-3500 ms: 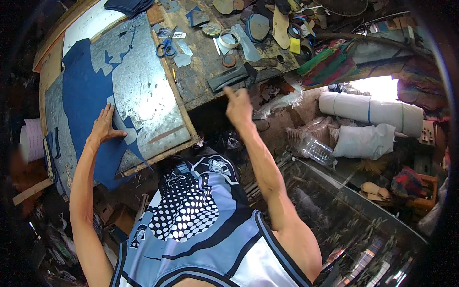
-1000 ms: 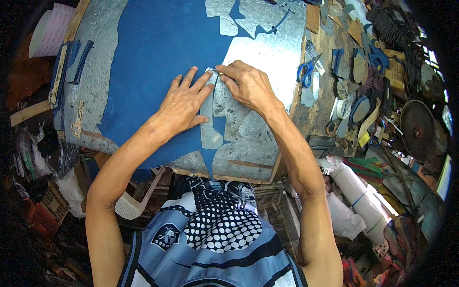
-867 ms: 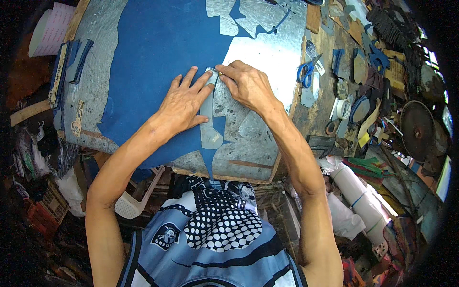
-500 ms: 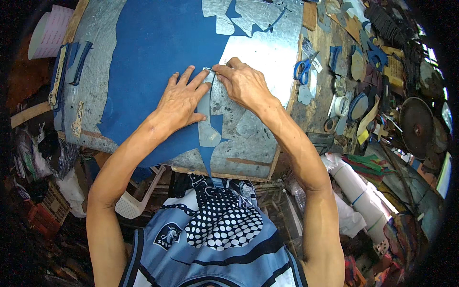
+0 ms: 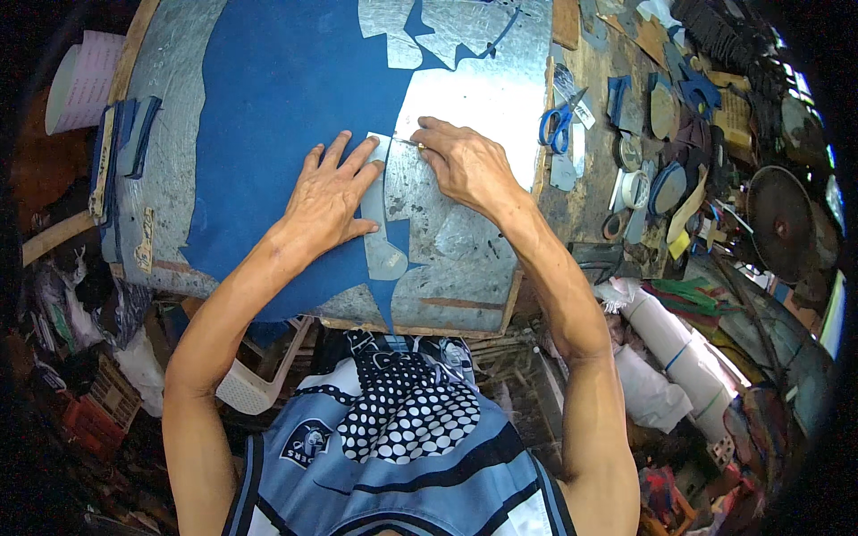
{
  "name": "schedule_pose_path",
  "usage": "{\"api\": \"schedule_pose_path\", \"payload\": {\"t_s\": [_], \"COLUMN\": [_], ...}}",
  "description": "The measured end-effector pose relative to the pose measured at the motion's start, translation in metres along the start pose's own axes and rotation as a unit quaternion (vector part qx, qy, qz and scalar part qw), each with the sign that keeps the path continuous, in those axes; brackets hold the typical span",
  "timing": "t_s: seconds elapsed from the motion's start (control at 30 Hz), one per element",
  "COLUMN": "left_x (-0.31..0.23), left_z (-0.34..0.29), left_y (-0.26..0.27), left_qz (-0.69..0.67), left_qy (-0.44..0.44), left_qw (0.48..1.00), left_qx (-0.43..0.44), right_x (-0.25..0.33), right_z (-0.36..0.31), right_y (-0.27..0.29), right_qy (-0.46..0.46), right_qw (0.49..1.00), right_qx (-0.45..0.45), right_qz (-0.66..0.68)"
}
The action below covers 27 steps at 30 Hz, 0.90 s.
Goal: Cutting out shoe patterns from blue leather using metal templates and a small handheld cutter.
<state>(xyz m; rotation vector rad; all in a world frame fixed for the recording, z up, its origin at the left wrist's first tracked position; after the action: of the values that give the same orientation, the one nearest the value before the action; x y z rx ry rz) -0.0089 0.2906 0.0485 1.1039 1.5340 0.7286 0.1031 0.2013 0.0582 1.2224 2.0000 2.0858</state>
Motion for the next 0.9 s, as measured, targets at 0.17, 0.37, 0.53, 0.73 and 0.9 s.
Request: {"api": "schedule_pose_path", "payload": {"t_s": [0.17,0.37,0.53,0.73,0.9], "left_x": [-0.004,-0.001,-0.009,-0.004,-0.003], "left_z": [0.004,0.003,0.005,0.005,0.006], "left_y": [0.000,0.000,0.005,0.007,0.006], "left_qz": [0.003,0.012,0.026,0.021,0.024], "left_qy": [-0.029,-0.089,-0.154,-0.181,-0.189], "left_qw": [1.000,0.996,0.987,0.982,0.981], "left_qx": [-0.001,-0.029,-0.037,-0.050,-0.048], "right_x": [-0.015,0.008,0.030,0.047,0.050], "right_z": [-0.006,-0.041,-0.046,-0.045,-0.045], "right_y": [0.006,-0.007,-0.040,-0.040,-0.041], "right_qy": [-0.029,-0.291,-0.292,-0.322,-0.317], "right_qw": [0.997,0.902,0.895,0.884,0.886], "right_qx": [-0.014,-0.130,-0.262,-0.292,-0.298], "right_qz": [0.072,0.291,0.214,0.173,0.160]}}
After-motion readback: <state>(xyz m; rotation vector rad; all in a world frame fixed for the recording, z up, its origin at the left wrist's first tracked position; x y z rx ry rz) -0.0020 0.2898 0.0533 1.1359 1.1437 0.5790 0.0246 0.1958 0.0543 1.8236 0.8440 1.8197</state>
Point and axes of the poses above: each hand's wrist, its own z-axis towards the middle knuckle, its own y-axis out of the back of the hand, x = y × z, the point moved 9 cm from there along z, towards the middle knuckle, and after that the axes turned 2 degrees about -y, right-handed, at the moved point
